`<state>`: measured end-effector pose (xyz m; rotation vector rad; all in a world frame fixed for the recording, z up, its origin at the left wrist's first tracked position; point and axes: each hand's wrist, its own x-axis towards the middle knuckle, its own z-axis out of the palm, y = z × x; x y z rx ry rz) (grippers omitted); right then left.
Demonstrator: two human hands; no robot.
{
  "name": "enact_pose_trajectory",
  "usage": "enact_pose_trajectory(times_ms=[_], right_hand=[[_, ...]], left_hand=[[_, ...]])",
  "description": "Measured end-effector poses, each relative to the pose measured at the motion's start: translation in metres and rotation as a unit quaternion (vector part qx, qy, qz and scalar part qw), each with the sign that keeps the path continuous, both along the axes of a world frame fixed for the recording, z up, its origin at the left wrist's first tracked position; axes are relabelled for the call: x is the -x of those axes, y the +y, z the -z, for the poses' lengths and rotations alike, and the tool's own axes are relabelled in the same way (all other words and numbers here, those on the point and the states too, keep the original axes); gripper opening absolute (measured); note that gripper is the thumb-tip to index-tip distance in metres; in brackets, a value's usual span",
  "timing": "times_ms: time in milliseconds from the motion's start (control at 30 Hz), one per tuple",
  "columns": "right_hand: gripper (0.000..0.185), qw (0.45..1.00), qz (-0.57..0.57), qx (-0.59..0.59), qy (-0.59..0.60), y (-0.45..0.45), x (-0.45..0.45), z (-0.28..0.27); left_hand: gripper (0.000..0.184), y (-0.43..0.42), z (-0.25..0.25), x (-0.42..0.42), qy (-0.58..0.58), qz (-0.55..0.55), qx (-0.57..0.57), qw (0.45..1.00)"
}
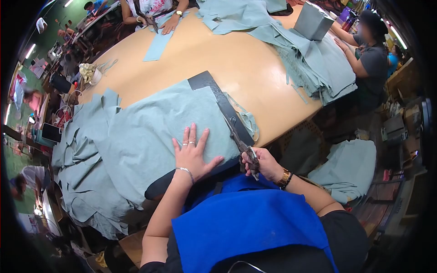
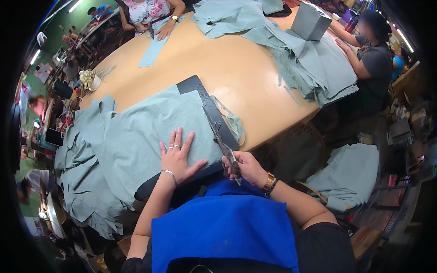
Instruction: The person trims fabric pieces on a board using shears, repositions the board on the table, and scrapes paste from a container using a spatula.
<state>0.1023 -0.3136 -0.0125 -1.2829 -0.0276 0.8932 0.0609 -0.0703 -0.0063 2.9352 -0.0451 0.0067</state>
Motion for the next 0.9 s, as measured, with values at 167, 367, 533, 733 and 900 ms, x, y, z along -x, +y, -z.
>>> enact_pose_trajectory(times_ms=[167, 367, 533, 733, 900], right_hand=[[0.028, 1.0, -0.006, 0.007, -0.016, -0.004, 0.001, -0.004], [0.032, 1.0, 0.001, -0.008, 0.021, -0.003, -0.004, 0.002], [0.032, 1.0, -0.003, 0.007, -0.005, -0.001, -0.004, 0.0], [0.032, 0.999, -0.011, 0.02, -0.024, -0.004, -0.003, -0.002], [0.032, 1.0, 0.011, -0.007, 0.019, 0.0, -0.005, 0.003]], left_hand=[[0.092, 0.0, 0.001, 0.001, -0.004, 0.003, 0.003, 1.0], [0.092, -0.005, -0.003, 0.011, 0.01, 0.018, -0.002, 1.0], [0.095, -0.007, -0.004, 0.015, 0.027, 0.018, -0.007, 0.999], [0.095, -0.007, -0.004, 0.016, 0.034, 0.016, -0.006, 0.999], [0.094, -0.007, -0.004, 0.022, 0.025, 0.032, -0.001, 0.999]])
